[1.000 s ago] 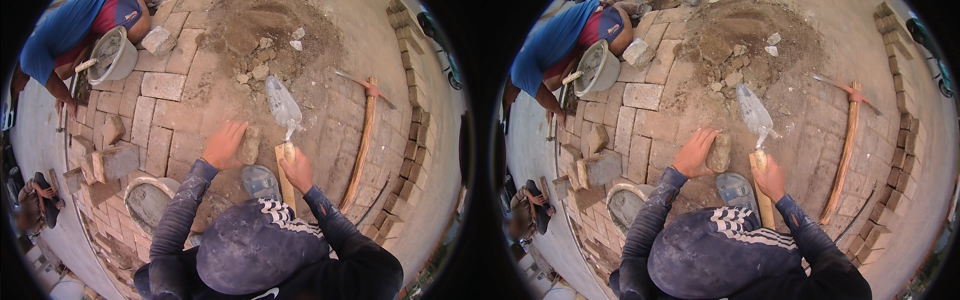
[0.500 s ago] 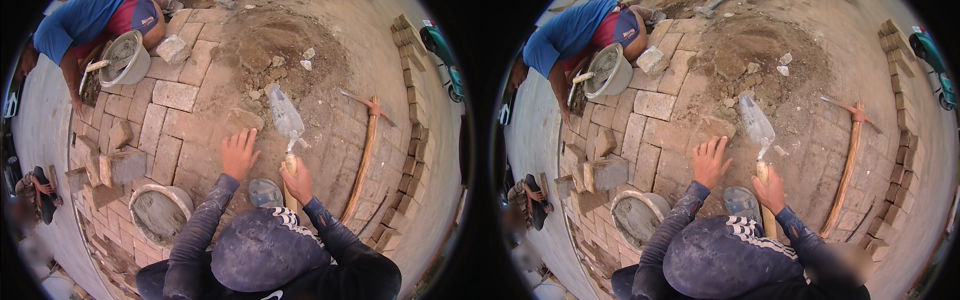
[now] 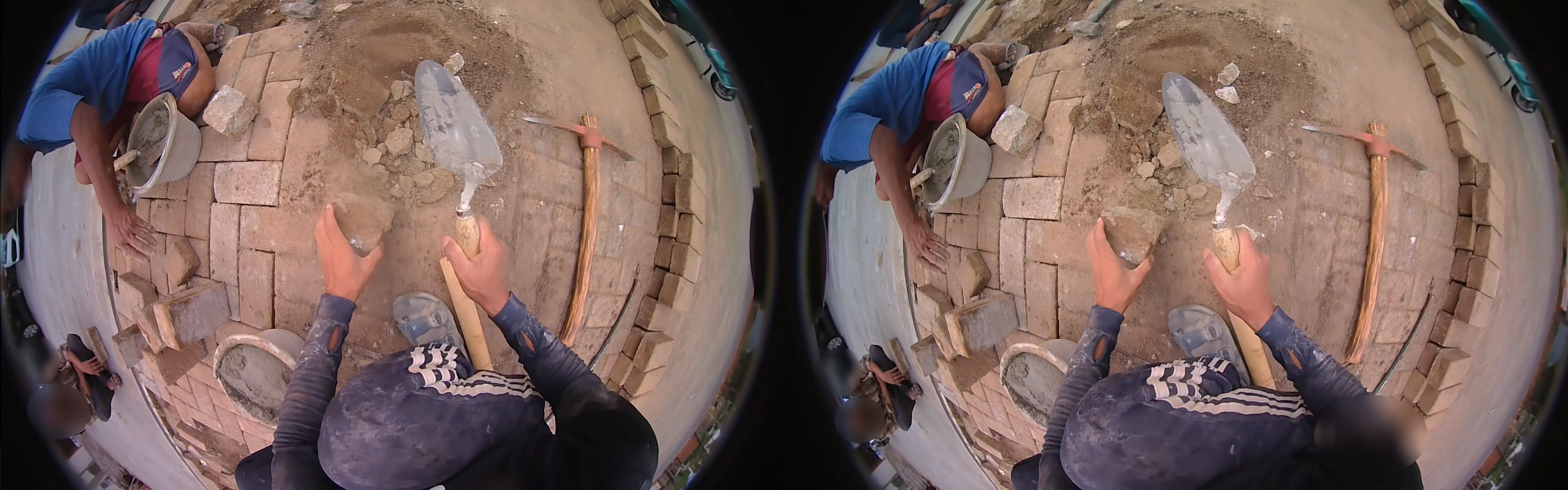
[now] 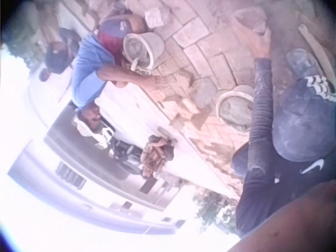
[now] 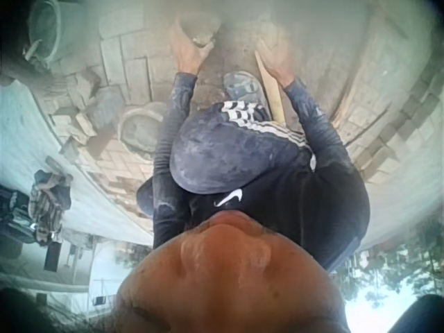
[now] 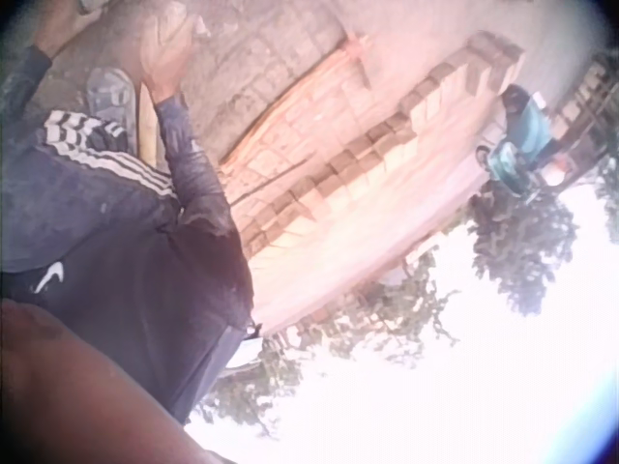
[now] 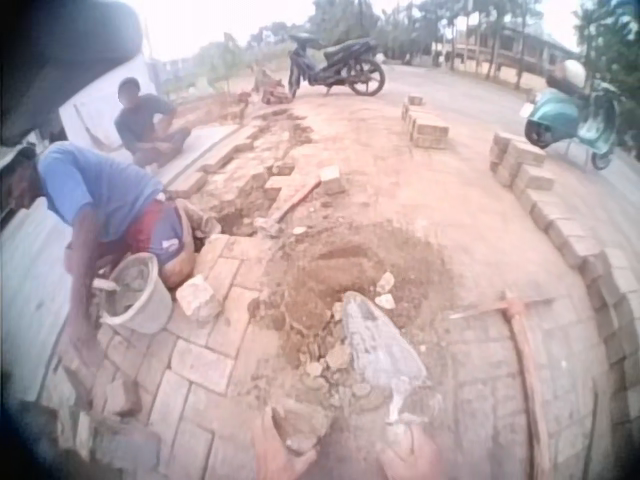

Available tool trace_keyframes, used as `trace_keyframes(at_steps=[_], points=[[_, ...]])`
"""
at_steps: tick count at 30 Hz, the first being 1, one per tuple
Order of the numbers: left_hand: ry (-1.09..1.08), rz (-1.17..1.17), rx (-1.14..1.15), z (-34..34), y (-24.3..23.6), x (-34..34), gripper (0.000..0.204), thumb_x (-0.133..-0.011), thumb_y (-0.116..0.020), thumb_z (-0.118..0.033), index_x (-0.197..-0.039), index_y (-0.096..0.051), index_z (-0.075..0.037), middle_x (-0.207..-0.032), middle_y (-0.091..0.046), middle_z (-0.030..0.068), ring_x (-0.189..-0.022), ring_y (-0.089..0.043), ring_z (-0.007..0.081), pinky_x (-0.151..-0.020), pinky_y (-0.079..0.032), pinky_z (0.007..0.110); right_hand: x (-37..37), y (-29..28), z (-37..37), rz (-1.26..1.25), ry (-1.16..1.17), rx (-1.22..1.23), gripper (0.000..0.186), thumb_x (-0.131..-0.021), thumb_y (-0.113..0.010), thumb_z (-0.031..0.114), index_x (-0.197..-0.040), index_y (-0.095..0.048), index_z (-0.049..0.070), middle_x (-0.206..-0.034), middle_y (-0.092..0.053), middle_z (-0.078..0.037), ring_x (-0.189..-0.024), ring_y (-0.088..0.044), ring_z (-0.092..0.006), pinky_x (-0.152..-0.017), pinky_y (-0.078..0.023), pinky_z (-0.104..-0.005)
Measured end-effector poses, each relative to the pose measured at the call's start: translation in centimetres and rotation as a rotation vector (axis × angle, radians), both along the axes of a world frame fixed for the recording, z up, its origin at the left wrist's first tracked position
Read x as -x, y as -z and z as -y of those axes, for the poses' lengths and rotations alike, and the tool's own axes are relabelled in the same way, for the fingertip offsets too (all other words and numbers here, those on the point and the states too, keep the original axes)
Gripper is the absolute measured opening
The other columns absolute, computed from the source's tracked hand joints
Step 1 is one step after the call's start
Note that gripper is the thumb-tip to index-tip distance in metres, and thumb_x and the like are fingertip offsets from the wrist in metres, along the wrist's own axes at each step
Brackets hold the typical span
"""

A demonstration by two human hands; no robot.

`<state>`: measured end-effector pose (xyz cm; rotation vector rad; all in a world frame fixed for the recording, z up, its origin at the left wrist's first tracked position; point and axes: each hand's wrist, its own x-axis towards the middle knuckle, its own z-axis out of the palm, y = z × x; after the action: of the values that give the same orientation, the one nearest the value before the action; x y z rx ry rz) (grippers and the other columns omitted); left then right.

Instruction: The person scoops mortar from a bucket using a trowel and applies it to the ground and bricks. They then place and adjust the bricks to form a patterned walkway, occasionally tapping them with the trowel to level them.

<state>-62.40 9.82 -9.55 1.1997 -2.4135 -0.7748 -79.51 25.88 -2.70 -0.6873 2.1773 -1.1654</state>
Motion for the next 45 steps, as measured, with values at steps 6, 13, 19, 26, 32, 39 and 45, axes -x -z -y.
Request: trace_keyframes(at_steps=[6,13,19,26,32,39,45], points=[[0.01,-0.022,-0.001,0.7,-0.3,1.8,0.108,-0.063,-0.087,-0.018,-0.149,-0.026,0.005,-0.136,-0.042,0.0268,-0.128,-0.041,0.0457,-0.11,-0.036,0.05,-3.9,7.4,-0.9,-0.077,-0.097,-0.079,0.031,-0.082,-0.066,0.02,-0.1,-0.054,-0.002,-0.077,-0.064,-0.027,-0.076,-0.064,-0.0497,-0.065,-0.048,-0.0529],[-0.013,0.035,-0.003,0.5,-0.3,1.0,0.108,-0.062,-0.088,-0.017,-0.149,-0.027,0.004,-0.138,-0.042,0.026,-0.128,-0.042,0.0445,-0.11,-0.037,0.049,0.1,2.6,0.6,0.094,0.059,-0.017,0.034,-0.079,-0.066,0.017,-0.103,-0.055,-0.004,-0.084,-0.065,-0.029,-0.078,-0.064,-0.0501,-0.065,-0.048,-0.0532],[-0.007,0.021,0.029,0.7,-0.3,1.3,0.109,-0.062,-0.088,-0.017,-0.149,-0.027,0.004,-0.139,-0.041,0.0258,-0.13,-0.042,0.0443,-0.111,-0.036,0.049,-3.6,9.7,-0.6,-0.007,-0.211,-0.162,0.036,-0.08,-0.066,0.015,-0.108,-0.055,-0.005,-0.083,-0.066,-0.03,-0.081,-0.065,-0.0503,-0.066,-0.049,-0.0526],[-0.041,0.049,0.017,0.1,0.0,1.3,0.11,-0.062,-0.09,-0.02,-0.15,-0.027,0.004,-0.141,-0.04,0.0263,-0.131,-0.041,0.045,-0.112,-0.035,0.049,-1.1,3.4,1.1,0.042,0.04,-0.049,0.035,-0.081,-0.066,0.018,-0.104,-0.053,-0.004,-0.082,-0.065,-0.033,-0.079,-0.063,-0.053,-0.074,-0.052,-0.056],[-0.053,0.09,0.011,0.3,-0.7,1.6,0.11,-0.062,-0.089,-0.02,-0.151,-0.028,0.002,-0.142,-0.04,0.0266,-0.131,-0.041,0.0451,-0.112,-0.035,0.05,0.5,5.4,1.0,-0.036,-0.312,-0.229,0.032,-0.08,-0.066,0.016,-0.105,-0.056,-0.003,-0.08,-0.065,-0.031,-0.08,-0.064,-0.0528,-0.074,-0.051,-0.0569],[-0.032,0.1,0.01,0.0,-0.9,1.6,0.11,-0.062,-0.09,-0.021,-0.15,-0.028,0.003,-0.141,-0.041,0.0267,-0.13,-0.042,0.0449,-0.11,-0.037,0.049,-1.4,2.8,-0.1,-0.039,-0.041,0.001,0.029,-0.078,-0.065,0.014,-0.1,-0.055,-0.002,-0.072,-0.062,-0.028,-0.071,-0.061,-0.053,-0.065,-0.05,-0.0527],[-0.047,0.065,0.038,0.5,-0.2,1.0,0.111,-0.061,-0.09,-0.02,-0.15,-0.028,0.003,-0.139,-0.042,0.0262,-0.128,-0.043,0.0441,-0.109,-0.038,0.048,0.2,-0.3,1.0,-0.017,-0.253,-0.084,0.038,-0.078,-0.064,0.014,-0.11,-0.056,-0.004,-0.08,-0.064,-0.03,-0.075,-0.062,-0.0523,-0.067,-0.049,-0.0551]])
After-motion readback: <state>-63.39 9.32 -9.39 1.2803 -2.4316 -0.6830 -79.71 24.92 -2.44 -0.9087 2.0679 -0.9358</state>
